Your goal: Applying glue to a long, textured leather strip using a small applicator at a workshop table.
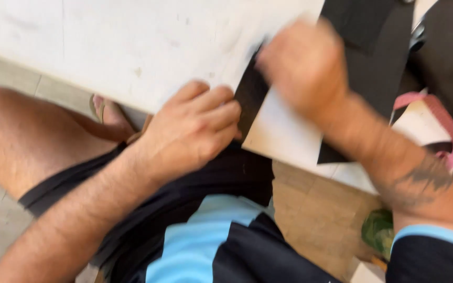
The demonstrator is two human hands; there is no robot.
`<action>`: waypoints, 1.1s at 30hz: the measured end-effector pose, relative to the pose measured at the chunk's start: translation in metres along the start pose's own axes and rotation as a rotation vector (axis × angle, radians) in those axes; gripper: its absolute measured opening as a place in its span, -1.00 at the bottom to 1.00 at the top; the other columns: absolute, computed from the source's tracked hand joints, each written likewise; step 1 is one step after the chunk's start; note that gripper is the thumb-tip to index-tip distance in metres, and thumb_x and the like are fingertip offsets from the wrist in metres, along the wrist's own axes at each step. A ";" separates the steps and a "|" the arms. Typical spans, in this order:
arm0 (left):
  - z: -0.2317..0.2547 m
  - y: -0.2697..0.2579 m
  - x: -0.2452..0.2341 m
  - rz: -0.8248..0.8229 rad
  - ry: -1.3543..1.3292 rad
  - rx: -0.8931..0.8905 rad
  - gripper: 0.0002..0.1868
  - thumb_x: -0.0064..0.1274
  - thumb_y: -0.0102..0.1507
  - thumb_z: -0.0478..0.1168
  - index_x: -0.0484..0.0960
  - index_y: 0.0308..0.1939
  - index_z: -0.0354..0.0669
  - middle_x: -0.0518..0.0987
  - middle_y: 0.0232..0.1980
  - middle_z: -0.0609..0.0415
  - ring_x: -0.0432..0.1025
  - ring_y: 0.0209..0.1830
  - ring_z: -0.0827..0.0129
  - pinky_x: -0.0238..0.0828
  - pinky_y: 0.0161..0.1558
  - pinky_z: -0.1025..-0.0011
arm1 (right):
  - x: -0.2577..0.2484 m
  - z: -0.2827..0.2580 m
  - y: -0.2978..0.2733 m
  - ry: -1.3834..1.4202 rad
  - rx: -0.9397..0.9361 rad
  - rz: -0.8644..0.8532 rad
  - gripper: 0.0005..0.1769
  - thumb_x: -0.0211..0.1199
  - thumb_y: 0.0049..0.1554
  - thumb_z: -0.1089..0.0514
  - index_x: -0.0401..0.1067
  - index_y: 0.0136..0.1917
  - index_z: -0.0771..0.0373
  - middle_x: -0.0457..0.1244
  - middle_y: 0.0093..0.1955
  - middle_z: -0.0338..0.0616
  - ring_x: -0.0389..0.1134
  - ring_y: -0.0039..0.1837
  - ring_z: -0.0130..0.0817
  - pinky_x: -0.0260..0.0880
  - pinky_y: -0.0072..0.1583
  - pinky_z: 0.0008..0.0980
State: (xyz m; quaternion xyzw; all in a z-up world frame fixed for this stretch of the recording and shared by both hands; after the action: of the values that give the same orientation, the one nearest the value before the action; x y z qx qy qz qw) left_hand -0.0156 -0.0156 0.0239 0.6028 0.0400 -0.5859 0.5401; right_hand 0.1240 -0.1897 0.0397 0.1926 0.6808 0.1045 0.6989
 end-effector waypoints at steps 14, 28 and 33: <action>0.015 -0.011 0.005 0.056 0.061 -0.097 -0.75 0.26 0.41 -0.18 0.56 -0.28 -0.19 0.54 -0.06 0.12 0.41 -0.02 0.17 0.18 -0.22 0.28 | -0.006 0.037 -0.022 0.146 0.389 0.094 -0.79 0.35 0.40 0.42 0.43 -0.10 0.39 0.26 -0.16 -0.01 0.25 -0.12 -0.10 0.23 -0.01 -0.12; 0.021 -0.022 0.011 0.179 0.125 -0.175 -0.76 0.18 0.43 -0.20 0.58 -0.34 -0.09 0.61 0.02 0.13 0.46 0.01 0.17 0.21 -0.17 0.30 | -0.022 -0.029 -0.034 0.373 0.159 -0.127 -0.63 0.43 0.27 0.24 0.35 0.24 0.31 0.20 0.15 0.19 0.23 0.12 -0.01 0.28 0.03 -0.16; 0.025 -0.027 0.017 0.202 0.158 -0.232 -0.84 0.22 0.41 -0.17 0.68 -0.23 -0.13 0.62 0.04 0.24 0.48 0.03 0.24 0.21 -0.11 0.33 | -0.035 -0.025 -0.016 0.311 0.427 0.201 -0.91 0.28 0.28 0.57 0.45 -0.09 0.55 0.27 -0.08 0.24 0.30 -0.09 -0.08 0.34 -0.12 -0.30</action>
State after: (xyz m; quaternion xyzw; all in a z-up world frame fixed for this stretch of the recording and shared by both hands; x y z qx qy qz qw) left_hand -0.0452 -0.0313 0.0019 0.5815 0.0891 -0.4707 0.6575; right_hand 0.0953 -0.2152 0.0646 0.3836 0.7640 0.0555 0.5157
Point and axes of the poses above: each hand's wrist, its own y-axis towards the middle knuckle, its own x-axis out of the palm, z = x × y, the point moved 2 cm from there along y, towards the middle knuckle
